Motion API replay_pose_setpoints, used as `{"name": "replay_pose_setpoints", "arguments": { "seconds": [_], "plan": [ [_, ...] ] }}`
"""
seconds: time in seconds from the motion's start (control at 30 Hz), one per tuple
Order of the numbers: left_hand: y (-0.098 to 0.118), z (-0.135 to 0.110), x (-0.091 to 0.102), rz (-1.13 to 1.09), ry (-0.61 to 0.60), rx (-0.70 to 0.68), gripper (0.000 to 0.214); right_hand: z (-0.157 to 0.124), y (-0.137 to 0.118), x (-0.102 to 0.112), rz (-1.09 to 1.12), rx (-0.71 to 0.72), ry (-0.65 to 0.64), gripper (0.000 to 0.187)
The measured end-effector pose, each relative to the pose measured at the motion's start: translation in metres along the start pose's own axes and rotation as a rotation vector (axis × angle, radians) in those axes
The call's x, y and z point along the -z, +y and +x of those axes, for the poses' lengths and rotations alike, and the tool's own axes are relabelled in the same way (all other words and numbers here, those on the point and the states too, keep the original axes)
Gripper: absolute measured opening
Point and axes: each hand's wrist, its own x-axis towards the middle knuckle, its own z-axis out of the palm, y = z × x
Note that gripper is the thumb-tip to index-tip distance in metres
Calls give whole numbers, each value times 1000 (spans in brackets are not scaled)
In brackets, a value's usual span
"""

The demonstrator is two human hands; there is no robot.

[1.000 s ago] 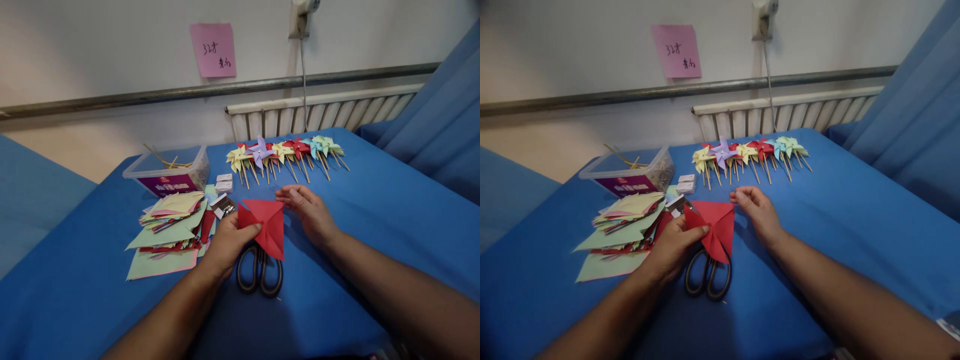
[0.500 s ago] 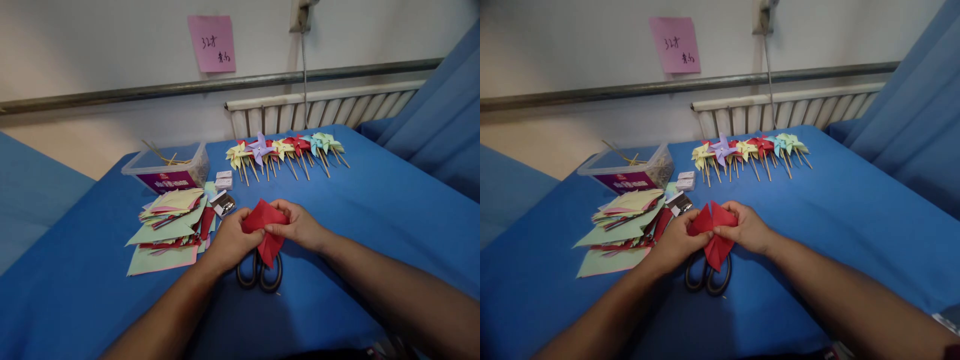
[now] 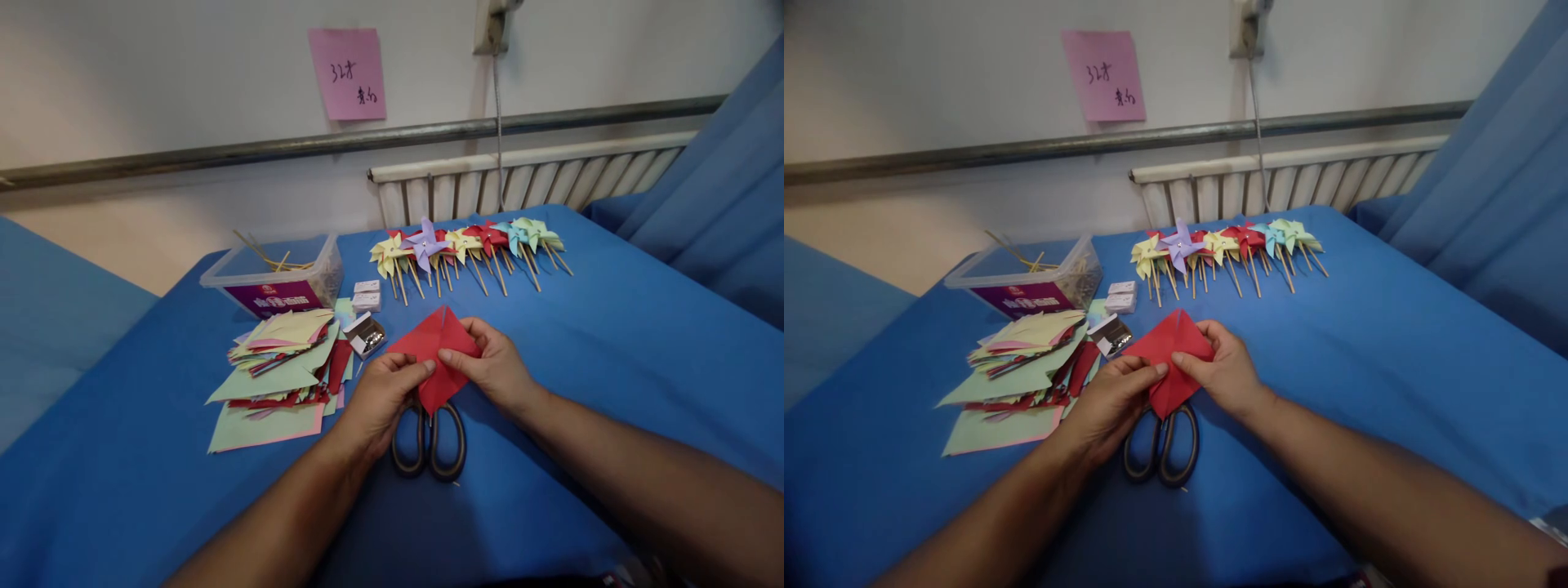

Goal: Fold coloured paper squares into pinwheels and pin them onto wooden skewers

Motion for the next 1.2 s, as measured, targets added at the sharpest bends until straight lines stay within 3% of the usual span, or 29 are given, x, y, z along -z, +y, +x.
{"name": "replay_pose_setpoints", "arguments": {
  "seconds": [0.27, 0.43, 0.53, 0.63, 0.83, 1.03, 1.2],
  "plan": [
    [1, -1, -1, -42, -41, -8, 13, -4, 5, -1, -72, 88, -35, 33],
    [10, -2, 2, -178, 16, -22, 15, -12, -6, 5, -428, 486, 48, 56],
    [12, 0, 6, -234, 49, -25, 20, -17, -14, 6, -726, 679, -87, 47],
    [13, 1, 7, -248, 46, -16, 21, -19, -15, 5, -891, 764, -186, 36],
    [10, -2, 3, -222, -6, -39, 16, -16, -10, 5, -921, 797, -169, 13],
    [5, -4, 0, -100, -45, -96, 19, -16, -13, 4, -767, 698, -93, 0],
    [3, -3, -2, -55, 4, -112, 28, -11, -10, 4, -683, 572, -56, 8]
  ]
}}
